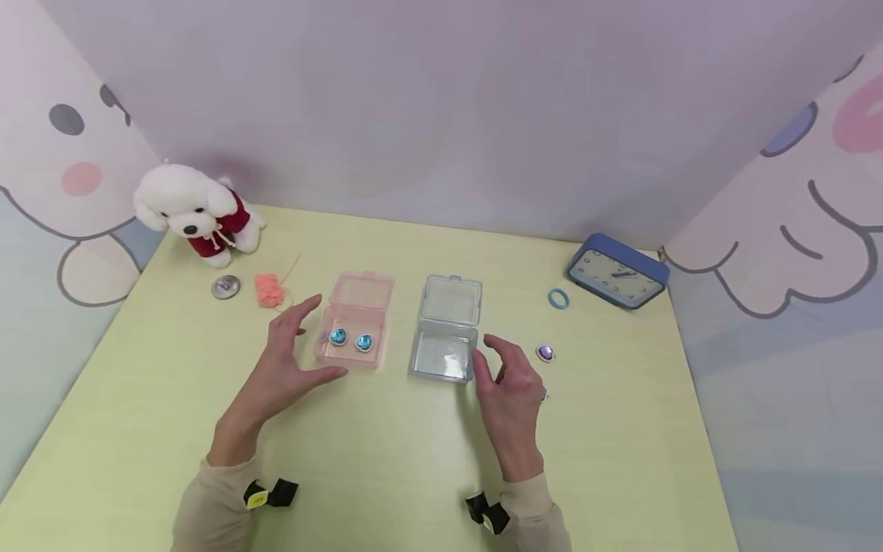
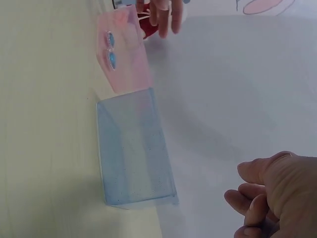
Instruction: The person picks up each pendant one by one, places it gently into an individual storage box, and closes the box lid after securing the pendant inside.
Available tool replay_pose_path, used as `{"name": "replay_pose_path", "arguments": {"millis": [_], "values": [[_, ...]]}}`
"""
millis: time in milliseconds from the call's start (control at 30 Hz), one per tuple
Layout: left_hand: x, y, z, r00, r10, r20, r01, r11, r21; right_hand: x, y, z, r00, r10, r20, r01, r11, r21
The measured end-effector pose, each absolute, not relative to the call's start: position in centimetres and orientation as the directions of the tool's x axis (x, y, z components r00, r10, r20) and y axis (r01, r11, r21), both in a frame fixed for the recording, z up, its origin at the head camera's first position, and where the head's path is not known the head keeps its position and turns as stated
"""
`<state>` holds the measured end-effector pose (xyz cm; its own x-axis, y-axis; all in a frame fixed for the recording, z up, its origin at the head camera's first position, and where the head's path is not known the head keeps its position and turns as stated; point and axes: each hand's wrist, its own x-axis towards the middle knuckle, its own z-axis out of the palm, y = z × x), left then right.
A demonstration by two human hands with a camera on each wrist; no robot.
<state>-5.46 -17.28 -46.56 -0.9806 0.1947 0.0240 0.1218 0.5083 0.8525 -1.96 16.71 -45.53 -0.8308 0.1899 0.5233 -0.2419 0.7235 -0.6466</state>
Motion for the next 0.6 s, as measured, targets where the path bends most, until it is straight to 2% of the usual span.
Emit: {"name": "replay_pose_path", "arguments": {"millis": [133,300,433,600], "values": [[-4.9,-14.7,-44.8,-0.957,0.231,0.175,0.267,0.466,0.843,-1.6,16.9,-45.8,-0.832,0.194,0.519,-0.240,0.717,-0.654],[-4.7,-11.0,-43.9,-0.904,0.317,0.286,0.408,0.444,0.798,-1.5,17.0,-46.0,-0.827,0.196,0.527,-0.252,0.709,-0.659],[-4.6,-8.5,-44.2,-0.880,0.382,0.283,0.437,0.415,0.798,-1.4,17.1,-46.1,-0.831,0.196,0.521,-0.247,0.709,-0.661],[-4.6,-6.3,-45.1,-0.879,0.421,0.225,0.386,0.349,0.854,-1.3,17.3,-46.2,-0.833,0.194,0.519,-0.244,0.714,-0.657]]}}
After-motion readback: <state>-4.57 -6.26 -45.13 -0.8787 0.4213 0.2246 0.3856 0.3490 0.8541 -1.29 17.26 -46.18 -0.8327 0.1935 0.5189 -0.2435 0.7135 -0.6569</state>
